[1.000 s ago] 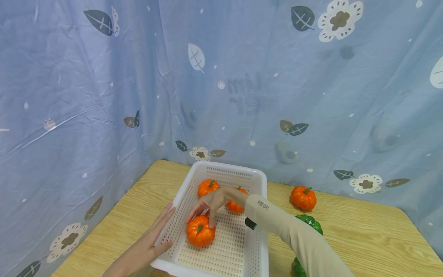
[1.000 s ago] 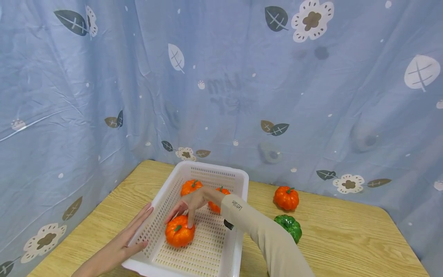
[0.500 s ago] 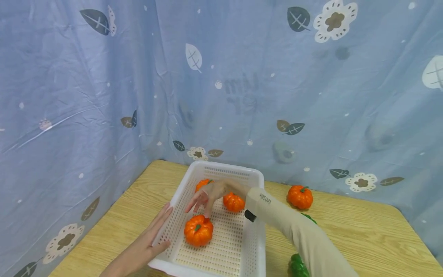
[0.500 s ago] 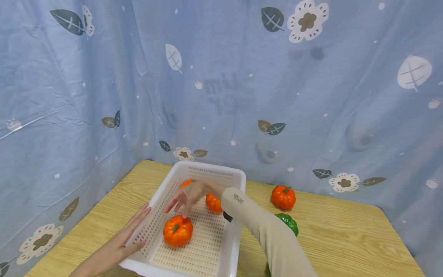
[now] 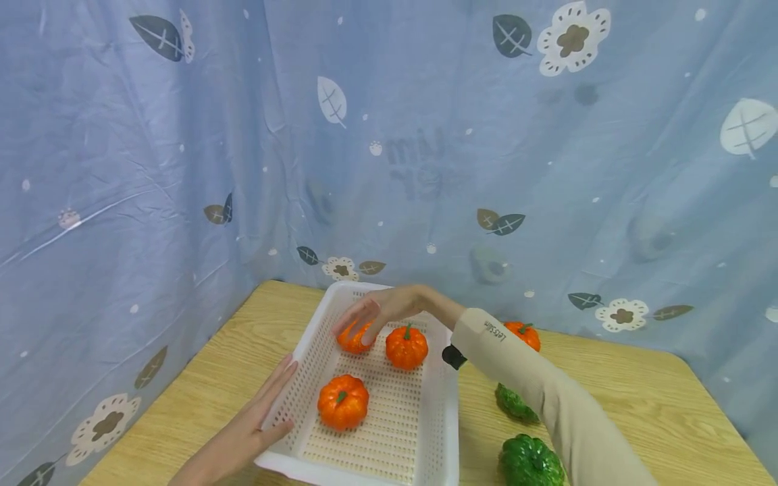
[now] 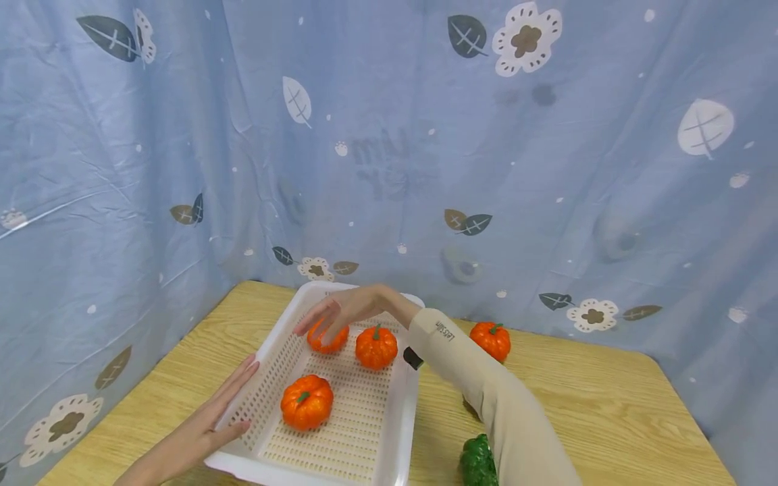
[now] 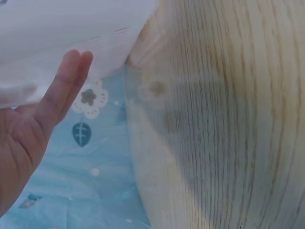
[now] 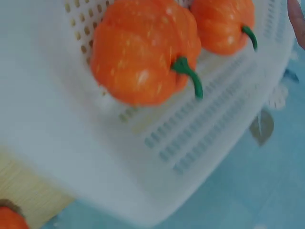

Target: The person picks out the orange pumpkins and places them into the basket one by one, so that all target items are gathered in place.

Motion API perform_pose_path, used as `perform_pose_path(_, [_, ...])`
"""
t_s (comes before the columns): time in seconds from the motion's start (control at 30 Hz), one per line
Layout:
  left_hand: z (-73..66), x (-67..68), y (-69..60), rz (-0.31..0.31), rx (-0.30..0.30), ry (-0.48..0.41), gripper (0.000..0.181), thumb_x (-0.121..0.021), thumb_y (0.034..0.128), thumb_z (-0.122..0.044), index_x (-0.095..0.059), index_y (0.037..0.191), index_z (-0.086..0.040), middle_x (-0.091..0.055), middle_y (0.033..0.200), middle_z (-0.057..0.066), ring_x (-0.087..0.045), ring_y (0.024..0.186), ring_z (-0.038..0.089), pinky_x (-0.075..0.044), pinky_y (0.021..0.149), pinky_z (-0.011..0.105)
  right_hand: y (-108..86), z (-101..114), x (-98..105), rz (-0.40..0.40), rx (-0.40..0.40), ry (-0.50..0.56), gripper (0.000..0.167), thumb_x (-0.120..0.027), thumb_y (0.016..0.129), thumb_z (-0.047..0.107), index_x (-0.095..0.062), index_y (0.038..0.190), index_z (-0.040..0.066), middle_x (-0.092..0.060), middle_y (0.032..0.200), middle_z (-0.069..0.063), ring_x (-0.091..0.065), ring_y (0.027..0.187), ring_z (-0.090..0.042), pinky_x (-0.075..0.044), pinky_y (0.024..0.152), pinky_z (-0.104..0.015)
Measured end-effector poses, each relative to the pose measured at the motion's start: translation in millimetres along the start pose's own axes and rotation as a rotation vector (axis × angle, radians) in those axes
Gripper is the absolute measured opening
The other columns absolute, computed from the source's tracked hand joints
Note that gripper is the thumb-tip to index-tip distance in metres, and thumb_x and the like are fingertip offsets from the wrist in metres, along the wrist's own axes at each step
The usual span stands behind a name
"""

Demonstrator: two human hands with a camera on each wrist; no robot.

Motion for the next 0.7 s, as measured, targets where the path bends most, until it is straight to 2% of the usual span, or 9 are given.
perform_pose_path(0.1, [0.5, -0.7, 0.0, 0.004, 0.009, -0.005, 0.076, -0.064, 0.0895, -0.019, -0.023, 0.153, -0.016, -0.009, 0.16, 0.014, -0.008, 0.135, -0.002, -0.02, 0.103, 0.058, -22.2, 3.5, 6.6, -0.047, 0.054, 0.014, 0.052, -0.054, 0.093, -0.007, -0.036, 0.142, -0.008, -0.034, 0.15, -0.02, -0.028, 0.136, -0.044, -0.04, 0.105, -0.045])
perform_pose_path(0.23, [2.0, 0.2, -0.3, -0.001, -0.006, 0.0, 0.075, -0.064, 0.0901, -0.02, -0.023, 0.153, -0.015, -0.009, 0.159, 0.017, -0.005, 0.129, -0.013, -0.021, 0.102, 0.061, -54.7, 4.8, 13.6, -0.157, 0.078, 0.037, 0.052, -0.056, 0.094, -0.003, -0.038, 0.142, -0.007, -0.039, 0.149, -0.014, -0.032, 0.136, -0.038, -0.038, 0.106, -0.049])
perform_pose_path(0.37, [3.9, 0.4, -0.4, 0.01, -0.002, -0.017, 0.075, -0.063, 0.0912, -0.021, -0.022, 0.154, -0.016, -0.007, 0.159, 0.017, -0.005, 0.131, -0.009, -0.02, 0.101, 0.066, -84.5, 1.1, 14.6, -0.269, 0.076, 0.028, 0.052, -0.056, 0.094, 0.001, -0.039, 0.143, -0.002, -0.039, 0.149, -0.013, -0.035, 0.135, -0.035, -0.037, 0.107, -0.045])
perform_pose_path(0.4, [4.0, 0.2, -0.4, 0.013, 0.005, -0.023, 0.075, -0.063, 0.0911, -0.021, -0.022, 0.154, -0.016, -0.007, 0.159, 0.017, -0.006, 0.134, -0.005, -0.02, 0.102, 0.066, -91.6, -0.3, 14.1, -0.292, 0.075, 0.022, 0.052, -0.056, 0.095, 0.001, -0.039, 0.143, -0.001, -0.039, 0.149, -0.012, -0.035, 0.135, -0.035, -0.037, 0.107, -0.043])
perform_pose_path(0.5, [4.3, -1.0, 1.1, 0.031, 0.027, -0.036, 0.075, -0.062, 0.0913, -0.022, -0.021, 0.154, -0.016, -0.006, 0.159, 0.017, -0.01, 0.141, 0.021, -0.019, 0.101, 0.069, -113.9, -4.8, 11.5, -0.36, 0.089, 0.027, 0.051, -0.055, 0.096, 0.003, -0.039, 0.144, 0.0, -0.04, 0.149, -0.012, -0.036, 0.135, -0.035, -0.033, 0.109, -0.048])
perform_pose_path(0.6, [4.3, -1.3, 2.4, 0.041, 0.032, -0.033, 0.076, -0.062, 0.0916, -0.021, -0.02, 0.154, -0.015, -0.004, 0.159, 0.018, -0.012, 0.139, 0.046, -0.019, 0.1, 0.071, -137.9, -8.7, 7.9, -0.428, 0.114, 0.039, 0.051, -0.055, 0.096, 0.005, -0.038, 0.144, -0.001, -0.04, 0.149, -0.012, -0.036, 0.135, -0.036, -0.029, 0.11, -0.053])
perform_pose_path(0.63, [4.4, -1.0, 2.6, 0.042, 0.03, -0.032, 0.076, -0.062, 0.0918, -0.021, -0.019, 0.154, -0.015, -0.004, 0.159, 0.018, -0.012, 0.137, 0.051, -0.019, 0.099, 0.072, -145.5, -10.7, 6.5, -0.45, 0.118, 0.044, 0.05, -0.055, 0.096, 0.005, -0.038, 0.143, -0.002, -0.039, 0.149, -0.013, -0.036, 0.135, -0.036, -0.028, 0.11, -0.055])
perform_pose_path(0.7, [4.9, -0.3, 2.7, 0.043, 0.029, -0.031, 0.075, -0.061, 0.0925, -0.021, -0.018, 0.154, -0.015, -0.003, 0.159, 0.019, -0.012, 0.137, 0.053, -0.019, 0.097, 0.074, -160.0, -15.6, 3.1, -0.496, 0.12, 0.052, 0.05, -0.055, 0.096, 0.006, -0.039, 0.143, -0.002, -0.036, 0.15, -0.016, -0.034, 0.135, -0.038, -0.029, 0.109, -0.054])
Point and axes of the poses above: each hand's wrist, its own y-axis towards the middle knuckle, its own x-axis out of the back of the hand, z = x × y, the point moved 4 cm from there along y, towards the middle knuckle
